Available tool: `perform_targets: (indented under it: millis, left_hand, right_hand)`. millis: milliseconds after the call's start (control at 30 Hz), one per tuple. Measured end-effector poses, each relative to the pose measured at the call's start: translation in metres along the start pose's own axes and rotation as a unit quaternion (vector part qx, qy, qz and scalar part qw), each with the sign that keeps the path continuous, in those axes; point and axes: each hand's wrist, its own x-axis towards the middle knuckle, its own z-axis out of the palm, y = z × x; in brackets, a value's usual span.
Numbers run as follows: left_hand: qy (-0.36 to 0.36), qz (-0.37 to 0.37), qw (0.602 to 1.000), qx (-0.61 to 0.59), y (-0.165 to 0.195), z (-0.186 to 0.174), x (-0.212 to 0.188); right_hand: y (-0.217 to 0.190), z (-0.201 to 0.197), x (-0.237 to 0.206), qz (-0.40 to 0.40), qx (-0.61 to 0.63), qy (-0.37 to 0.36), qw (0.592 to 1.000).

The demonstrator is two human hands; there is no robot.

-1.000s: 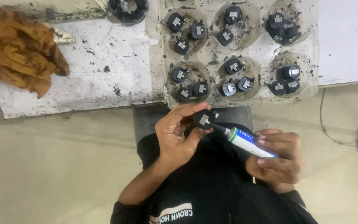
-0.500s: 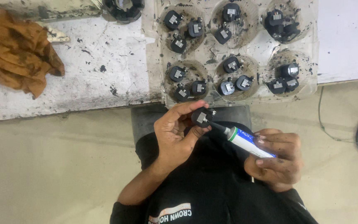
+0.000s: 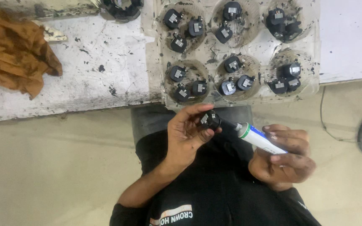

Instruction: The person picks black electrical plug components one at a time from a tray and squeezes adhesive from a tube onto each one, placing each treated component back into the tray. Near the end they wipe the tube with a cloth and continue applying adhesive to more components.

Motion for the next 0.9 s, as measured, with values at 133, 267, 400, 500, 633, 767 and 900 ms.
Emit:
perform_targets:
  millis: [133, 267, 400, 500, 633, 767, 900]
  left_hand:
    - [-0.024, -0.044, 0.999, 0.019, 0.005, -0.005, -0.005]
    - [-0.050, -0.040, 0.998, 0.015, 0.002, -0.007, -0.006]
    - [-0.046, -0.041, 0.998, -0.018, -0.003, -0.010, -0.005]
    - [-0.043, -0.038, 0.997, -0.044, -0.007, -0.013, -0.005]
    - [-0.048, -0.030, 0.996, -0.065, -0.013, -0.016, -0.004]
    - [-0.044, -0.054, 0.993, -0.091, -0.015, -0.017, -0.004]
    - [-0.040, -0.079, 0.989, -0.118, -0.012, -0.016, -0.003]
  right_hand:
    - [0.000, -0.001, -0.002, 0.023, -0.023, -0.042, 0.999]
    - [0.001, -0.003, 0.001, -0.004, -0.025, -0.066, 0.997]
    - [0.007, -0.001, 0.000, -0.019, -0.022, -0.060, 0.998]
    - [0.009, 0.002, -0.002, -0.017, -0.019, -0.031, 0.999]
    - [0.007, 0.003, 0.001, -0.009, -0.016, -0.041, 0.999]
    - [-0.002, -0.004, 0.011, 0.024, -0.038, -0.101, 0.994]
    - [-0.007, -0.010, 0.020, 0.048, -0.070, -0.154, 0.984]
